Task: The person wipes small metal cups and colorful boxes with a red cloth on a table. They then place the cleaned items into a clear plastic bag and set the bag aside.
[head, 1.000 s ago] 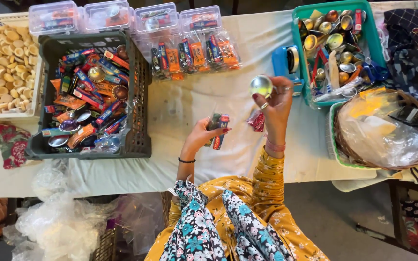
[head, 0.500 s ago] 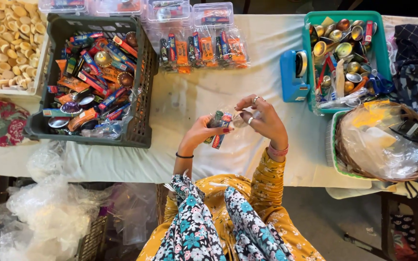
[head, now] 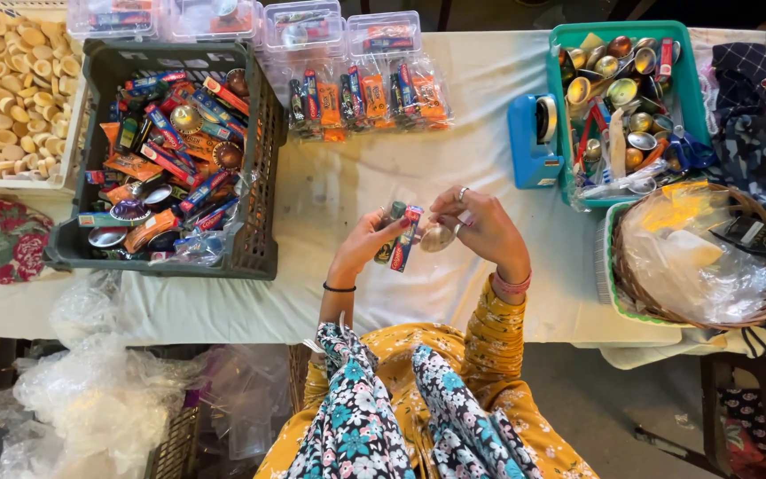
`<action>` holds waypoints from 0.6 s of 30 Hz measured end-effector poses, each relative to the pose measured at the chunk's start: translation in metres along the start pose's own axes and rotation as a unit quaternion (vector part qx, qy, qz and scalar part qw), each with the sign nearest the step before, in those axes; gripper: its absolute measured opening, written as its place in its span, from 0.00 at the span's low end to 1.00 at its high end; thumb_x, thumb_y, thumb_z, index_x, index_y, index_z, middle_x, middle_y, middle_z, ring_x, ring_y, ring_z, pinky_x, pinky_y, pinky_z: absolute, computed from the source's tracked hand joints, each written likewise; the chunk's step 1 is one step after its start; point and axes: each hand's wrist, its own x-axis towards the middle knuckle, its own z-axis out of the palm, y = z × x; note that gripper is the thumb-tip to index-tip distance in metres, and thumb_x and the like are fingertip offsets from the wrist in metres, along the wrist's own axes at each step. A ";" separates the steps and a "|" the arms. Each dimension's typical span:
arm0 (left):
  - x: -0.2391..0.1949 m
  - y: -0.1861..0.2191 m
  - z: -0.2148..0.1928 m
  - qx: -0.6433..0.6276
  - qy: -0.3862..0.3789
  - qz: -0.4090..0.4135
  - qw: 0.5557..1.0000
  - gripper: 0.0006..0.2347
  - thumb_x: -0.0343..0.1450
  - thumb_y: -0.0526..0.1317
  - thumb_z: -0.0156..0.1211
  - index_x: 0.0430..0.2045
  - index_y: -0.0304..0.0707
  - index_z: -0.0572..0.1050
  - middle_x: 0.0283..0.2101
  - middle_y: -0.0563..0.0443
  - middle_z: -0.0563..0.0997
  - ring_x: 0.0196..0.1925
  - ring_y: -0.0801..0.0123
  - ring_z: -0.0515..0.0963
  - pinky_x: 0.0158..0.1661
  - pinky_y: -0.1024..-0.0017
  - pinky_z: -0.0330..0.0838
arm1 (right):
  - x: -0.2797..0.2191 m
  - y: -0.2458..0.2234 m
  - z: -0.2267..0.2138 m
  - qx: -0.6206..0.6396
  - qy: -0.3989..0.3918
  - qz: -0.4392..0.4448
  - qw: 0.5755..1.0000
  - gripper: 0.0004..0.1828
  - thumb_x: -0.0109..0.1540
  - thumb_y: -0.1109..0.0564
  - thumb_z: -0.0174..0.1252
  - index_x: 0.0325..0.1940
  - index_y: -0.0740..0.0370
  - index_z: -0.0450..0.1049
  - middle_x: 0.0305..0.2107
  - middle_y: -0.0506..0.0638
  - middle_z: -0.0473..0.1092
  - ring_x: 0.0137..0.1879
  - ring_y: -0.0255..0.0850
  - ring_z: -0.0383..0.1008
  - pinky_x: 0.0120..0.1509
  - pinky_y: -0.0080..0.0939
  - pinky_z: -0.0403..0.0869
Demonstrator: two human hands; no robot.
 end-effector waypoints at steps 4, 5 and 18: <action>0.012 -0.021 -0.015 -0.049 -0.024 0.034 0.998 0.15 0.76 0.45 0.58 0.48 0.30 0.77 0.44 0.45 0.85 0.42 0.68 0.85 0.44 0.74 0.79 | 0.002 -0.027 0.007 -0.114 0.007 -0.033 0.993 0.11 0.60 0.72 0.63 0.45 0.66 0.76 0.36 0.50 0.79 0.47 0.38 0.83 0.50 0.36 0.79; 0.012 -0.022 -0.017 -0.058 -0.026 0.054 0.997 0.15 0.78 0.46 0.56 0.49 0.29 0.76 0.45 0.45 0.85 0.44 0.69 0.84 0.46 0.74 0.78 | 0.003 -0.032 0.009 -0.127 0.039 -0.032 0.991 0.11 0.59 0.71 0.64 0.45 0.66 0.76 0.37 0.51 0.78 0.47 0.39 0.82 0.52 0.37 0.79; -0.012 0.023 -0.004 -0.078 -0.012 0.163 0.983 0.25 0.81 0.53 0.44 0.59 0.24 0.71 0.51 0.35 0.83 0.51 0.60 0.84 0.54 0.66 0.78 | 0.001 -0.045 -0.004 -0.182 0.070 -0.046 0.980 0.22 0.55 0.61 0.71 0.51 0.66 0.75 0.46 0.53 0.75 0.51 0.42 0.77 0.56 0.39 0.73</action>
